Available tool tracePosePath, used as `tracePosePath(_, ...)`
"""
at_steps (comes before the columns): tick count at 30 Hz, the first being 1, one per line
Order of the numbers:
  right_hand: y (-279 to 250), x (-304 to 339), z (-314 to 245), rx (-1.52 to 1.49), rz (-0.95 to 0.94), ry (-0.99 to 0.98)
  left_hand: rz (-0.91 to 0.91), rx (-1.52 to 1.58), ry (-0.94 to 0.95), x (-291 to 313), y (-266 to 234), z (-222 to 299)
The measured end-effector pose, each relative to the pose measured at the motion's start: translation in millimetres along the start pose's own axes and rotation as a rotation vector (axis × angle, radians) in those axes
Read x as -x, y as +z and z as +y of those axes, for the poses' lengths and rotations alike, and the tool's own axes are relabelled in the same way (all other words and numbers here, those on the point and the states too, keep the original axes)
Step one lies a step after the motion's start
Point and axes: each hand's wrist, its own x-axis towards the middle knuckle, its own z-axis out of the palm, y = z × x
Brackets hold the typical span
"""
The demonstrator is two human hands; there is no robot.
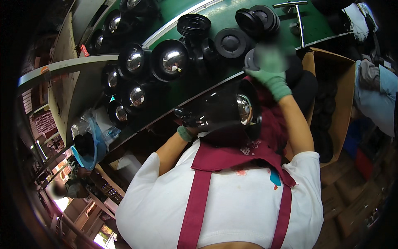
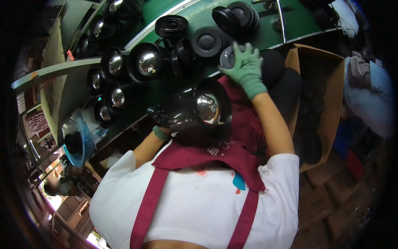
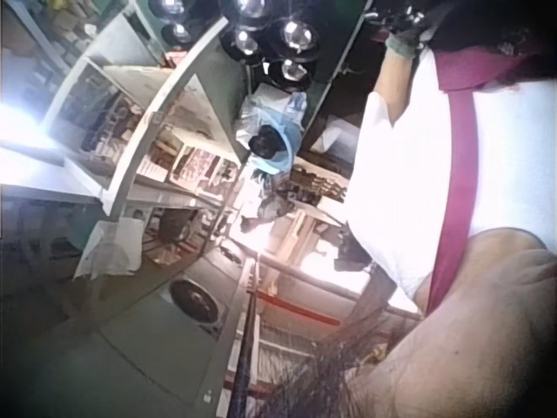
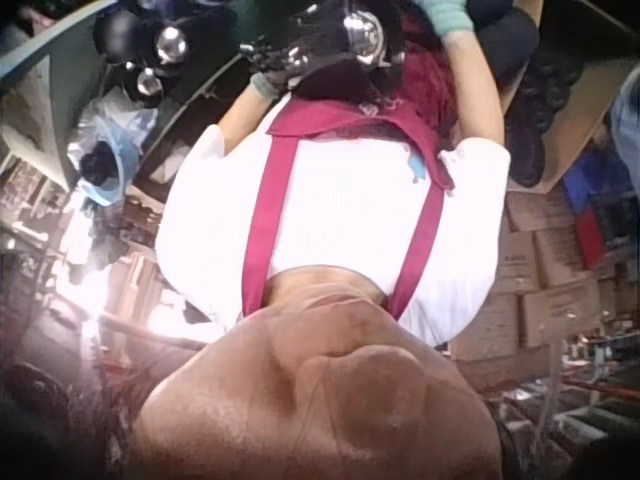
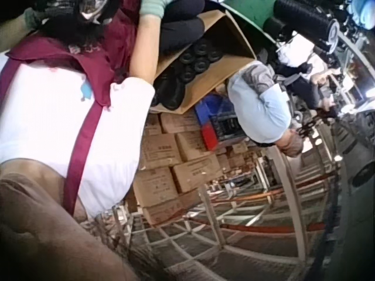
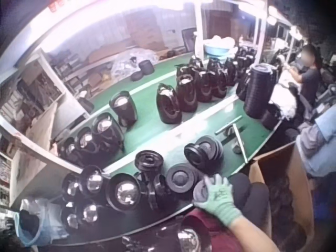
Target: The person repeatedly picks up black kettle bodies and lids from a green workbench, aligns and presses the lids onto the bodies, and places the assembled units back on the bench. The process is repeated for multiple units in a continuous assembly-line manner.
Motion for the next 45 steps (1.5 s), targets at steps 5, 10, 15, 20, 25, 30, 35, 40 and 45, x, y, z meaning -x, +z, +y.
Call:
tracePosePath(5,-72.8,63.7,36.5,-2.059,-0.163,0.039,0.028,-0.174,0.081,-5.9,-0.7,12.0)
tracePosePath(10,-82.8,126.4,0.4,-1.548,0.093,-0.14,0.023,-0.355,0.147,-20.9,0.6,27.7)
tracePosePath(15,-78.0,142.8,-2.3,-1.43,0.221,-0.143,-0.022,-0.466,0.15,-33.4,5.5,44.6)
tracePosePath(20,-77.2,157.8,3.9,-1.493,0.269,-0.102,-0.046,-0.541,0.146,-39.7,13.0,51.5)
tracePosePath(25,-69.0,167.5,12.5,-1.545,0.316,-0.157,-0.057,-0.604,0.151,-46.6,20.5,55.7)
tracePosePath(30,-80.2,173.5,22.1,-1.617,0.264,-0.083,-0.083,-0.686,0.161,-55.2,24.4,74.2)
tracePosePath(35,-109.6,187.8,44.7,-1.607,0.013,-0.049,-0.168,-0.624,0.193,-70.5,-14.2,57.3)
tracePosePath(40,-91.9,176.9,79.6,-1.568,0.179,-0.356,-0.024,-0.631,0.313,-82.8,-16.5,33.5)
tracePosePath(45,-135.5,179.9,72.3,-1.484,0.202,-0.142,-0.102,-0.614,0.232,-97.1,7.7,40.6)
